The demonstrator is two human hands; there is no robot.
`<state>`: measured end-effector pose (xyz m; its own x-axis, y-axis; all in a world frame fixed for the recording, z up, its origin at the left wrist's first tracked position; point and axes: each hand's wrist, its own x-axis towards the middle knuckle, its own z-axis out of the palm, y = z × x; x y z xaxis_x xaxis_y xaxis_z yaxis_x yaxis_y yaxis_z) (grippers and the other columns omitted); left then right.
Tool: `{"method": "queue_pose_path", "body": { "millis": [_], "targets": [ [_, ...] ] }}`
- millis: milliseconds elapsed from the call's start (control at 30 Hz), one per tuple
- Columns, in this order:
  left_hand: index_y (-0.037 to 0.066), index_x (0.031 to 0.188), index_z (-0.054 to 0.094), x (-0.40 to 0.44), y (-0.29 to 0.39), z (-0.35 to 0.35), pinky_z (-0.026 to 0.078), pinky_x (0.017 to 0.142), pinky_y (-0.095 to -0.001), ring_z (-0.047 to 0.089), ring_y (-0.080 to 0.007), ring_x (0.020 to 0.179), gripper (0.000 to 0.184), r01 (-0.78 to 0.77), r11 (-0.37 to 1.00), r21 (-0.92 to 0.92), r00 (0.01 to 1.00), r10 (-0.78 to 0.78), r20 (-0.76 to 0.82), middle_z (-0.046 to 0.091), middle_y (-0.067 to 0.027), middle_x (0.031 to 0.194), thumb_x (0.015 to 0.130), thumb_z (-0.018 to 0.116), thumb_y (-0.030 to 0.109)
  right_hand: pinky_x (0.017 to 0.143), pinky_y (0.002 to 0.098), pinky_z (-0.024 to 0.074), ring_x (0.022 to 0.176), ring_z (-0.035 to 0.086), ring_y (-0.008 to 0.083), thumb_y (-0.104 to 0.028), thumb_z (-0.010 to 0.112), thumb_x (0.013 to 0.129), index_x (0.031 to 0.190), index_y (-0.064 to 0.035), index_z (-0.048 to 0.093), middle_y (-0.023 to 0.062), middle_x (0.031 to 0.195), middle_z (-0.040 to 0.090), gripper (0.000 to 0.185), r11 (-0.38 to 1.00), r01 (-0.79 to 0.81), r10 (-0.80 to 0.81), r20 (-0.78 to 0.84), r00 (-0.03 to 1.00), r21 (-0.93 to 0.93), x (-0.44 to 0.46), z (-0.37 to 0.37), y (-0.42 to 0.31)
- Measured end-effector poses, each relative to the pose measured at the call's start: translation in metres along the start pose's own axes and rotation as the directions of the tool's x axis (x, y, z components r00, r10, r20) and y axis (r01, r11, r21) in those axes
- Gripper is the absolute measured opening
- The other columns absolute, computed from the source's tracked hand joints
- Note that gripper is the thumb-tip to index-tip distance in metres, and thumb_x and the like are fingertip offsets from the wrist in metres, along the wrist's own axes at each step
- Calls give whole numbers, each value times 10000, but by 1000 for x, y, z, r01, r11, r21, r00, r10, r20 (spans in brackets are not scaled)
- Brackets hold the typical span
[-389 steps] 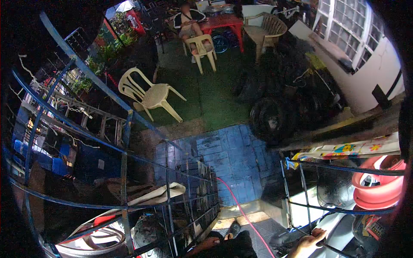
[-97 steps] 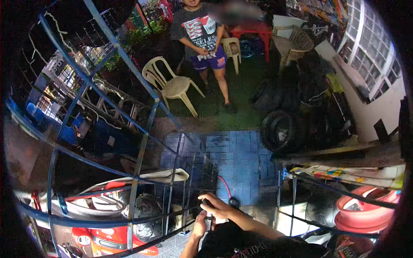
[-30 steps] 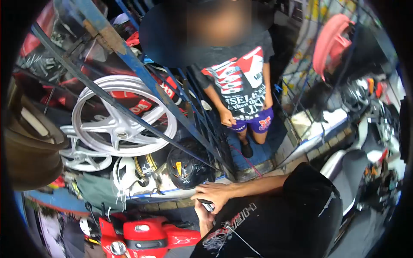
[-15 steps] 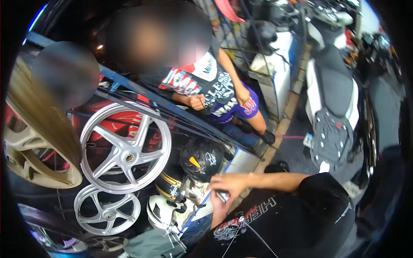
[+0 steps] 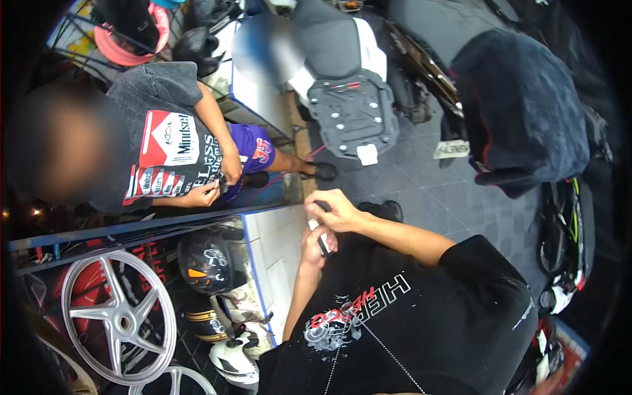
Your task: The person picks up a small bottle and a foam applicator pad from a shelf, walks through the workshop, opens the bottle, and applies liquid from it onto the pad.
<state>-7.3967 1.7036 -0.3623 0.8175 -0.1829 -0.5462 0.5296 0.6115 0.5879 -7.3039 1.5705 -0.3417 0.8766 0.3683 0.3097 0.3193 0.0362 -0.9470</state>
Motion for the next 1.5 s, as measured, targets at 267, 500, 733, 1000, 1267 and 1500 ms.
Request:
{"method": "queue_pose_path", "body": {
  "millis": [267, 500, 733, 1000, 1267, 1500],
  "targets": [
    [25, 754, 569, 9, -84, 90, 430, 415, -277, 526, -134, 444, 160, -197, 851, 486, 975, 222, 6, 552, -53, 565, 886, 590, 112, 564, 400, 506, 614, 662, 312, -332, 682, 918, 859, -41, 611, 129, 682, 648, 305, 989, -15, 71, 375, 924, -149, -61, -128, -12],
    [21, 948, 588, 0, -192, 185, 478, 513, -306, 588, -142, 557, 247, -202, 640, 741, 897, 424, -122, 615, -65, 693, 813, 741, 159, 672, 486, 523, 811, 652, 390, -445, 609, 920, 871, -34, 691, 176, 837, 688, 422, 920, 196, 105, 695, 711, -339, -129, -232, -11],
    [19, 1327, 463, -13, -256, 245, 557, 739, -479, 703, -444, 875, 672, -148, 335, 930, 786, 611, -95, 707, -254, 904, 766, 784, 202, 589, 534, 479, 625, 625, 444, -384, 536, 917, 707, -32, 686, 227, 652, 633, 437, 921, 65, 198, 604, 772, -385, -186, -279, -14],
    [26, 1472, 317, -17, -284, 301, 538, 673, -564, 681, -457, 714, 784, 215, 147, 966, 774, 577, -260, 673, -279, 741, 791, 665, 197, 668, 512, 516, 661, 662, 416, -351, 536, 909, 747, -44, 727, 212, 658, 657, 396, 852, -125, 404, 486, 775, -509, -218, -318, -13],
    [43, 1131, 611, -19, -368, 352, 532, 675, -537, 697, -435, 761, 404, -67, 380, 923, 756, 623, -202, 701, -239, 808, 829, 725, 286, 665, 398, 505, 714, 677, 286, -369, 623, 945, 845, -40, 699, 145, 749, 678, 352, 900, -195, 378, 475, 795, -390, -268, -407, -54],
    [53, 853, 612, -50, -481, 385, 435, 496, -284, 539, -120, 517, 234, -427, 693, 582, 756, 626, -191, 576, -4, 626, 940, 693, 255, 835, 430, 496, 972, 632, 333, -150, 689, 826, 1105, -44, 601, 136, 978, 636, 311, 942, 260, 50, 856, 515, -212, -292, -490, -152]
  ]
}}
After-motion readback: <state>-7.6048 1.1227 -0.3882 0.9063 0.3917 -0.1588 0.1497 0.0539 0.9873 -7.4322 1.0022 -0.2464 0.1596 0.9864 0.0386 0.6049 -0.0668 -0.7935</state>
